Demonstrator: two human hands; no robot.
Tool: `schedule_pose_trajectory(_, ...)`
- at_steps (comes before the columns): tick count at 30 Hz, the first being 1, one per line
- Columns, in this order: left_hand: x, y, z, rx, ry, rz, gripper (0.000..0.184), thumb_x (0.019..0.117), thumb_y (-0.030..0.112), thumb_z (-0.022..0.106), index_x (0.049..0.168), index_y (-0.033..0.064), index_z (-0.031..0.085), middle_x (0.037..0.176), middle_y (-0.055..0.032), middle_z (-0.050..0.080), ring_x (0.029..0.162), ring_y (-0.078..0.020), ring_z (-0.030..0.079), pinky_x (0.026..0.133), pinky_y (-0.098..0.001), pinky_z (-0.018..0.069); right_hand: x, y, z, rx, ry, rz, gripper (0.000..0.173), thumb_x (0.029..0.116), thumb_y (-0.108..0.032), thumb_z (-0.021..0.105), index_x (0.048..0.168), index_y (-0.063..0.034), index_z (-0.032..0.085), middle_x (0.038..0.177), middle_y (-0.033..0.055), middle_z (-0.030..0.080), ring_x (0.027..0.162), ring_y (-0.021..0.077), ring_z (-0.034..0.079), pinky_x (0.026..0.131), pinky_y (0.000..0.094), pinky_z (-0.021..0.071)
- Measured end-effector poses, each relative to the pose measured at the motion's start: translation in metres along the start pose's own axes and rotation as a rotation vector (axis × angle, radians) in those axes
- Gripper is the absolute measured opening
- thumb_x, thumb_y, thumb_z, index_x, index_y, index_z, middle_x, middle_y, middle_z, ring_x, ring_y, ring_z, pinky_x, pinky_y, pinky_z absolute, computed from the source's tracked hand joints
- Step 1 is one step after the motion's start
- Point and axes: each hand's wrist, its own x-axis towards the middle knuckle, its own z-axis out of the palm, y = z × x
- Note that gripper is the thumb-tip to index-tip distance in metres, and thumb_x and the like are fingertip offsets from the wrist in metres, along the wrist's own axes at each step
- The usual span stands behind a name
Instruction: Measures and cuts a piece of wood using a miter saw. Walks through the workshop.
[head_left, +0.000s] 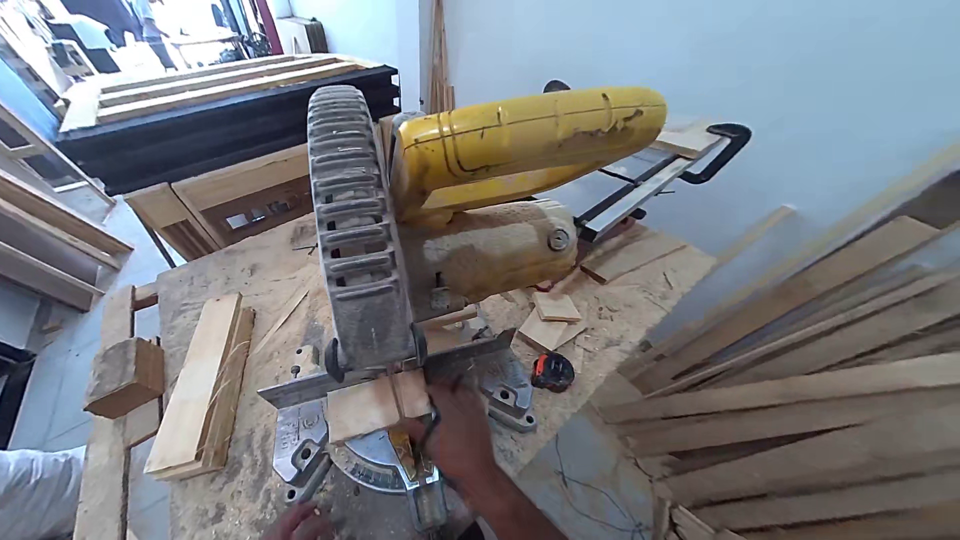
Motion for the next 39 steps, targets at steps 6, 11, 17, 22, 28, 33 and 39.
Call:
schedule_pose_trajectory(6, 0.048, 0.029, 0.015, 0.001, 0.173, 0.161, 0.018, 0.0943, 0.02, 0.072, 0.102, 0.0057, 0.079, 0.119, -0.0183, 0.071, 0.115, -0.0359, 0.066, 0.101, -0.0523, 0.0531, 0.016, 0.18, -0.066, -0.064, 0.286, 0.279, 0.061, 0.092, -0.043, 0.073, 0.137, -0.0035, 0.062, 0.132, 0.0273, 0.062, 0.123, 0.0466, 0.059, 0.103, 0.0649, 0.0473)
schedule_pose_trajectory(11, 0.04, 0.039, 0.021, -0.068, 0.091, 0.126, 0.015, 0.095, 0.018, 0.071, 0.101, 0.0061, 0.078, 0.111, -0.0108, 0.075, 0.105, -0.0228, 0.072, 0.094, -0.0424, 0.0596, 0.041, 0.24, -0.059, -0.146, 0.096, 0.171, 0.095, 0.0783, -0.054, 0.082, 0.152, -0.0074, 0.045, 0.134, 0.0238, 0.062, 0.124, 0.0418, 0.06, 0.104, 0.06, 0.0494)
schedule_pose_trajectory(17, 0.011, 0.049, 0.041, -0.27, -0.224, 0.05, 0.016, 0.0974, 0.016, 0.068, 0.103, 0.0038, 0.078, 0.11, -0.0105, 0.075, 0.098, -0.0182, 0.073, 0.091, -0.0373, 0.06, 0.054, 0.257, -0.052, -0.176, 0.154, 0.039, 0.09, 0.0711, -0.057, 0.088, 0.141, -0.0077, 0.058, 0.126, 0.0226, 0.066, 0.119, 0.045, 0.061, 0.101, 0.064, 0.0488)
schedule_pose_trajectory(22, -0.003, 0.066, 0.042, -0.453, -0.281, 0.048, 0.017, 0.0984, 0.01, 0.066, 0.107, -0.0007, 0.077, 0.107, -0.0131, 0.077, 0.098, -0.0168, 0.074, 0.094, -0.035, 0.0594, 0.003, 0.224, -0.096, 0.151, 0.226, 0.253, 0.073, 0.0857, -0.051, 0.078, 0.135, -0.0001, 0.058, 0.118, 0.0232, 0.067, 0.108, 0.0379, 0.067, 0.093, 0.0615, 0.054)
schedule_pose_trajectory(28, 0.014, 0.103, 0.037, -0.804, -0.418, 0.323, 0.031, 0.1036, 0.015, 0.061, 0.128, -0.0036, 0.068, 0.138, -0.0216, 0.064, 0.129, -0.0258, 0.063, 0.111, -0.0432, 0.0505, -0.107, 0.1, -0.09, 0.574, -0.683, 0.01, 0.042, 0.1021, -0.035, 0.058, 0.116, 0.003, 0.07, 0.103, 0.012, 0.074, 0.094, 0.0178, 0.07, 0.09, 0.0419, 0.0578)
schedule_pose_trajectory(33, 0.013, 0.114, 0.038, -0.941, -0.508, 0.204, 0.02, 0.0985, 0.009, 0.067, 0.11, -0.0051, 0.075, 0.125, -0.018, 0.071, 0.117, -0.0203, 0.069, 0.104, -0.0375, 0.0549, -0.126, 0.05, -0.06, 0.803, -0.857, 0.184, 0.063, 0.1091, -0.049, 0.03, 0.111, -0.0019, 0.072, 0.091, 0.0004, 0.073, 0.084, 0.0059, 0.069, 0.081, 0.0327, 0.0588)
schedule_pose_trajectory(39, 0.013, 0.102, 0.054, -0.952, -0.354, -0.764, 0.026, 0.0899, 0.022, 0.08, 0.09, 0.0033, 0.062, 0.072, -0.0083, 0.067, 0.061, -0.0175, 0.065, 0.061, -0.0351, 0.0577, -0.143, 0.036, -0.065, 0.438, -0.602, -0.13, 0.07, 0.0923, -0.045, 0.074, 0.139, 0.0046, 0.058, 0.144, 0.0265, 0.057, 0.125, 0.0388, 0.063, 0.104, 0.0555, 0.0524)
